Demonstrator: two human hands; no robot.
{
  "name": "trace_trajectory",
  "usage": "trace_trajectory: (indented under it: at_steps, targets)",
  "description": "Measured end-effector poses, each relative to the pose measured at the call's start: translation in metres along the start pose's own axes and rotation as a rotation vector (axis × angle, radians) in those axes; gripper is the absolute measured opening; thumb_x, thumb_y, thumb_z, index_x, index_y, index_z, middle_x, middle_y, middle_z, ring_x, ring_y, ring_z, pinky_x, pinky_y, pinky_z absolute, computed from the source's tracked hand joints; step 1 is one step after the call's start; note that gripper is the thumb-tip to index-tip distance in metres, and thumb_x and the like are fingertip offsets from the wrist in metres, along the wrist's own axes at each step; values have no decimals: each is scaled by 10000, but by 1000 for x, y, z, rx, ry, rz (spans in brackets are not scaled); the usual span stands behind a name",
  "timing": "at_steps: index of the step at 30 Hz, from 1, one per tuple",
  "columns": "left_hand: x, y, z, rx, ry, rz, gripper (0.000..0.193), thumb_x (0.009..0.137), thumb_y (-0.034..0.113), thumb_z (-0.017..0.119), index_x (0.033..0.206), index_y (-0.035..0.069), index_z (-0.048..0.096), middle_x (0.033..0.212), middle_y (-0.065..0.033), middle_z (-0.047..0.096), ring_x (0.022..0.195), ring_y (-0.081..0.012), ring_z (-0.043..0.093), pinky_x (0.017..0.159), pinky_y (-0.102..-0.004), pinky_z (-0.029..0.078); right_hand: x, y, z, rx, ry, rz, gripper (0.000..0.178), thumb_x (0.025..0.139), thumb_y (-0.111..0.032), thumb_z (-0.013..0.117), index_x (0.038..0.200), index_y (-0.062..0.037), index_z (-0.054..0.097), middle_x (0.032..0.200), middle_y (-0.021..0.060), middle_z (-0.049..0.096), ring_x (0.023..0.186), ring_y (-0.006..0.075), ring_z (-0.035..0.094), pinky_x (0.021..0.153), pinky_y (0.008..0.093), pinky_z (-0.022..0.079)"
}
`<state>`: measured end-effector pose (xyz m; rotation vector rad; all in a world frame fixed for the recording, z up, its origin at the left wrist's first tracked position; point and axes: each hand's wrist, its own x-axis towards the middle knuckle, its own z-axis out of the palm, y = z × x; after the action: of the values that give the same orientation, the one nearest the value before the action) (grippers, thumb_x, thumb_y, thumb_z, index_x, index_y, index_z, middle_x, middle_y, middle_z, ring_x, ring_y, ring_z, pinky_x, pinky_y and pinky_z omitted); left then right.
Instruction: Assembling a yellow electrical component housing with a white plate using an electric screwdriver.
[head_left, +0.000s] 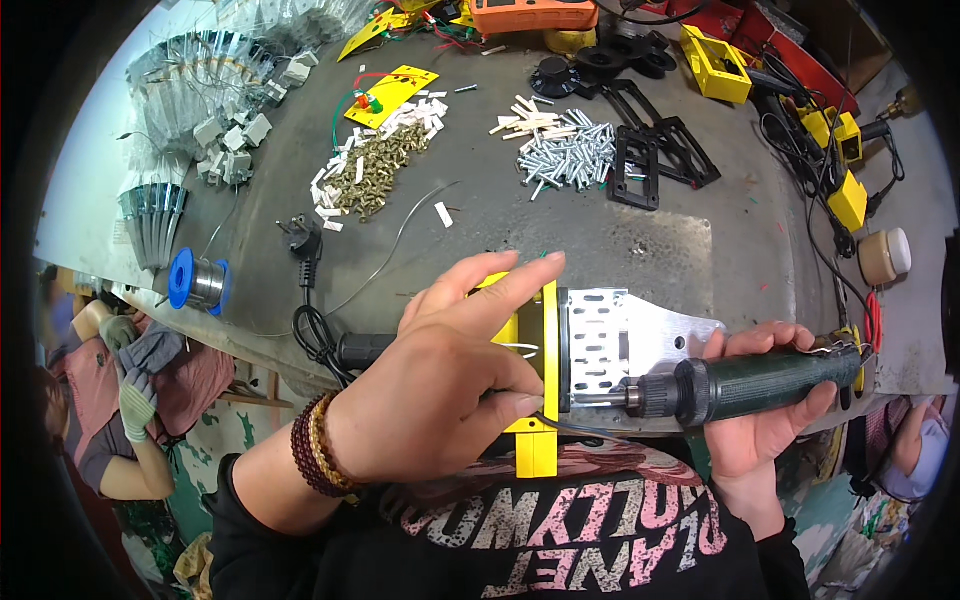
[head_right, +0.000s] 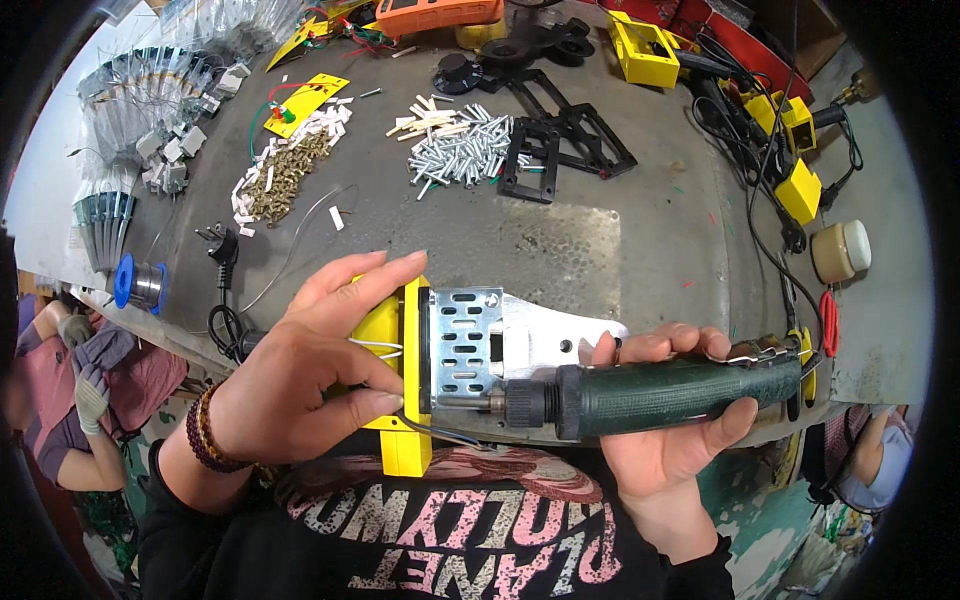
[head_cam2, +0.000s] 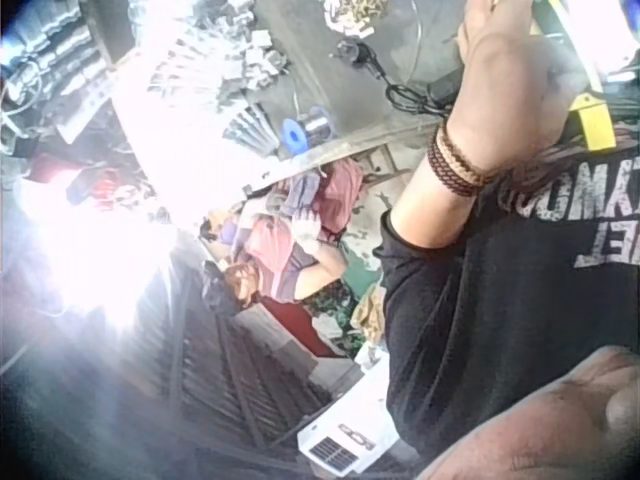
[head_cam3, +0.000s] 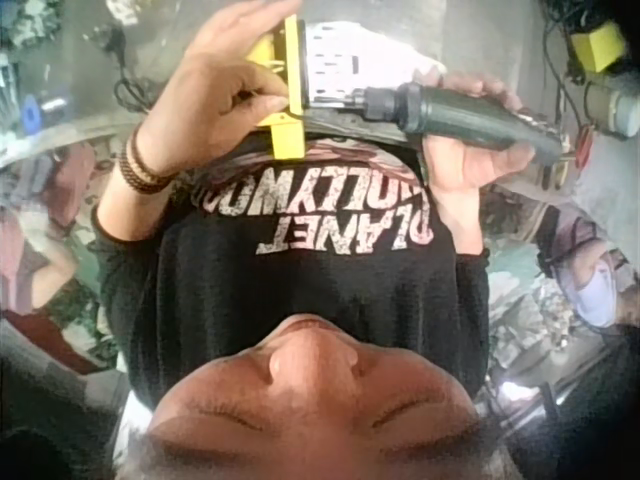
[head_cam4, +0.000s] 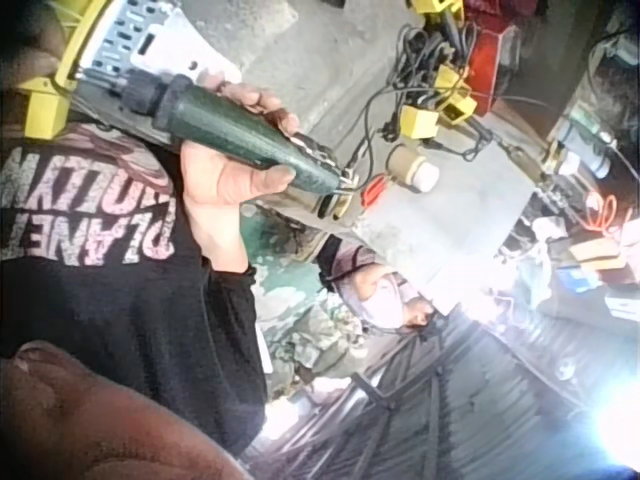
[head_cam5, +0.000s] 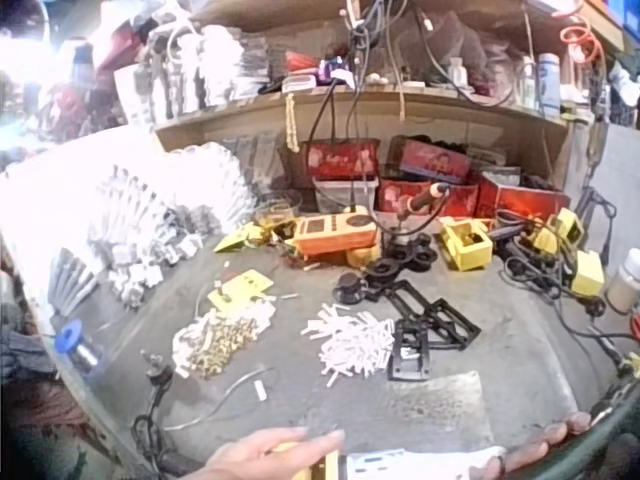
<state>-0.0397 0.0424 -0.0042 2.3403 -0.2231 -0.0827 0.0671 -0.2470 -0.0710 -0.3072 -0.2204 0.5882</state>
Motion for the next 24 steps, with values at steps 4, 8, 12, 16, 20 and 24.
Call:
trace_trajectory:
  at_steps: [4,8,12,16,20,24]
  targets:
    - [0,-1,-2,-6,-42,4,147,775,120,741,893,48,791,1584,-201,349,1419,-454,313,1163,-500,260,-1,0,2,11,13,-2,543,814,-349,837,1283,-243,584,1274,-12,586,1205,192,540,1225,521,205]
    - [-1,-2,-4,-16,-58,11,165,783,116,721,908,32,789,1595,-199,327,1428,-456,290,1180,-486,234,0,0,3,13,-6,1,550,819,-346,833,1293,-243,574,1276,-9,584,1200,193,540,1222,522,208]
    - [-2,-2,-3,-38,-56,8,163,787,122,718,906,37,791,1596,-202,323,1431,-454,284,1185,-487,224,0,0,2,-3,-5,1,529,824,-342,830,1278,-242,578,1256,-11,587,1192,192,542,1219,523,214]
    - [0,-3,-3,-3,-69,20,178,790,147,719,918,46,790,1591,-227,320,1425,-451,297,1181,-504,224,1,1,2,-15,7,-11,489,828,-333,826,1243,-236,586,1226,-16,588,1176,188,546,1215,525,222]
    - [-1,-4,-1,-12,-42,51,164,786,165,723,877,38,773,1546,-282,368,1382,-486,355,1162,-542,246,-2,2,4,-1,14,-17,483,825,-325,830,1233,-234,588,1218,-21,589,1174,183,548,1211,525,222]
    - [1,-3,0,-16,-7,59,141,776,154,730,832,26,752,1518,-300,399,1355,-504,386,1152,-558,259,-1,2,0,-25,-40,-23,515,819,-320,835,1263,-247,584,1239,-20,593,1186,180,549,1212,520,212]
